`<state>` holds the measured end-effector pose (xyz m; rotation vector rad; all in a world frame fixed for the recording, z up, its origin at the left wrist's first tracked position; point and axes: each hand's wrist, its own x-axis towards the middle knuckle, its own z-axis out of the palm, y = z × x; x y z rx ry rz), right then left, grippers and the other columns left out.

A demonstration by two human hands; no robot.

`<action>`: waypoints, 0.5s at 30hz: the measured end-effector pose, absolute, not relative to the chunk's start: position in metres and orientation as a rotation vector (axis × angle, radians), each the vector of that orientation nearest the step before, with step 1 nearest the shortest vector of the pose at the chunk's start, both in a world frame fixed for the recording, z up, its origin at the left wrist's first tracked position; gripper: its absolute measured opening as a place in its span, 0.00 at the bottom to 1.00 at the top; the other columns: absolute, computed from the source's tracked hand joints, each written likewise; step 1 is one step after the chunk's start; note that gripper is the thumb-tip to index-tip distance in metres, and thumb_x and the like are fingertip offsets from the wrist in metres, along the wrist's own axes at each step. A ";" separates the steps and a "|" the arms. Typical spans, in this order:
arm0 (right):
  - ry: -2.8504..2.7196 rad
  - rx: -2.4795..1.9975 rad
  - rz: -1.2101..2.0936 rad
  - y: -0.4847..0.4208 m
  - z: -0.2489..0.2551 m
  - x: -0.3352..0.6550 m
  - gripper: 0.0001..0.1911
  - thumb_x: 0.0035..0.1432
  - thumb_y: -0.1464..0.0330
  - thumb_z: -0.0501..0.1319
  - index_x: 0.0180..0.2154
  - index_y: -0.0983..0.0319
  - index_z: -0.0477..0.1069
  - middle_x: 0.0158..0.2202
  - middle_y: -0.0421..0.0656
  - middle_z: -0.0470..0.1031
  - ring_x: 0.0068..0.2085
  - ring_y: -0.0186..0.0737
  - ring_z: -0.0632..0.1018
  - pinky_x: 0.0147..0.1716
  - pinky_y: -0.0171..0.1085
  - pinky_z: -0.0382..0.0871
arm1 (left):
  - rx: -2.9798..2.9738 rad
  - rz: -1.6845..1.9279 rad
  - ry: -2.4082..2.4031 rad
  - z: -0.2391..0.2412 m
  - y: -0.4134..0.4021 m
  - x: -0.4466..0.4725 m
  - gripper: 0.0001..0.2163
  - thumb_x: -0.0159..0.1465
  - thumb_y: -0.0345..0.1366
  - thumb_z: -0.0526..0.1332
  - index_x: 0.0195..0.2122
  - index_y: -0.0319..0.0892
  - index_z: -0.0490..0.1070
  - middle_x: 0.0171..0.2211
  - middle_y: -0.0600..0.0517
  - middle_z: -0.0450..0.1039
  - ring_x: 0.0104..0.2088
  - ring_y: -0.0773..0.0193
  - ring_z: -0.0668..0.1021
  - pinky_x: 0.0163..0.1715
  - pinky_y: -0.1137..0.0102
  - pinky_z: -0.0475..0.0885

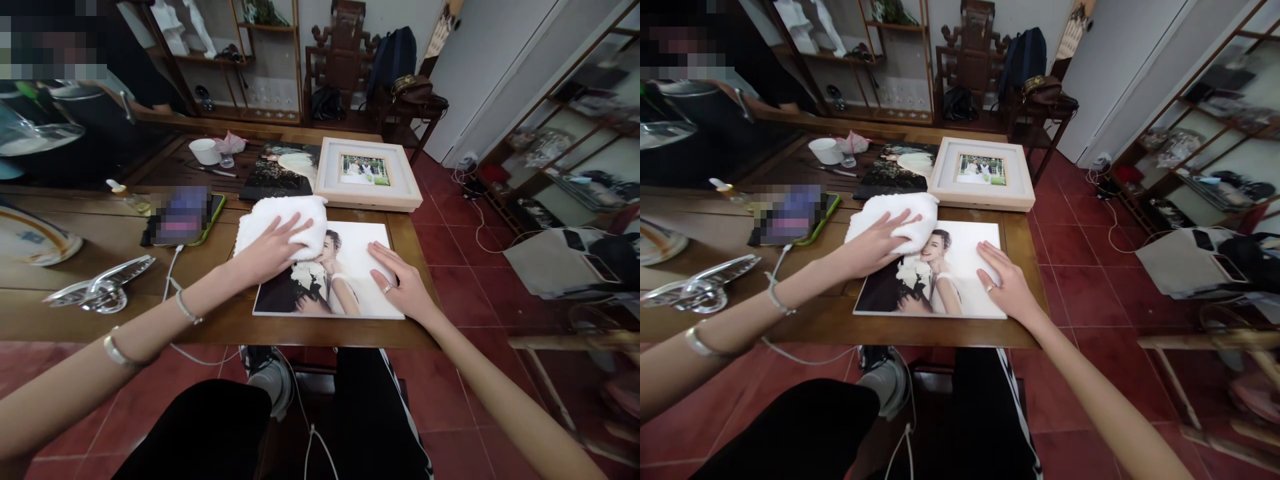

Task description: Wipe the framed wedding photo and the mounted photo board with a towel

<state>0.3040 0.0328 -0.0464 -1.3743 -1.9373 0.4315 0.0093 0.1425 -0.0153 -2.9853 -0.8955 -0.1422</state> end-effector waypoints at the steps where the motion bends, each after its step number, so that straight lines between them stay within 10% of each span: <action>1: -1.938 -1.376 0.429 0.033 -0.046 0.304 0.23 0.63 0.67 0.57 0.59 0.57 0.66 0.61 0.45 0.67 0.64 0.44 0.65 0.64 0.51 0.59 | -2.972 -0.129 -0.884 -0.016 0.133 0.011 0.13 0.64 0.27 0.56 0.48 0.37 0.74 0.67 0.40 0.50 0.67 0.42 0.51 0.61 0.42 0.54; 9: -1.949 -1.393 0.431 0.033 -0.046 0.304 0.23 0.63 0.67 0.56 0.59 0.56 0.66 0.61 0.44 0.67 0.64 0.45 0.66 0.63 0.52 0.60 | -2.997 -0.420 -0.654 -0.023 -0.005 0.042 0.05 0.62 0.36 0.64 0.31 0.43 0.79 0.67 0.43 0.52 0.66 0.34 0.53 0.59 0.37 0.55; 15: -1.955 -1.388 0.435 0.034 -0.046 0.305 0.23 0.63 0.66 0.56 0.59 0.59 0.66 0.61 0.47 0.67 0.64 0.46 0.65 0.63 0.51 0.59 | -3.046 -0.272 -0.715 -0.012 0.022 0.063 0.09 0.63 0.35 0.62 0.44 0.47 0.77 0.67 0.44 0.52 0.66 0.39 0.54 0.60 0.40 0.56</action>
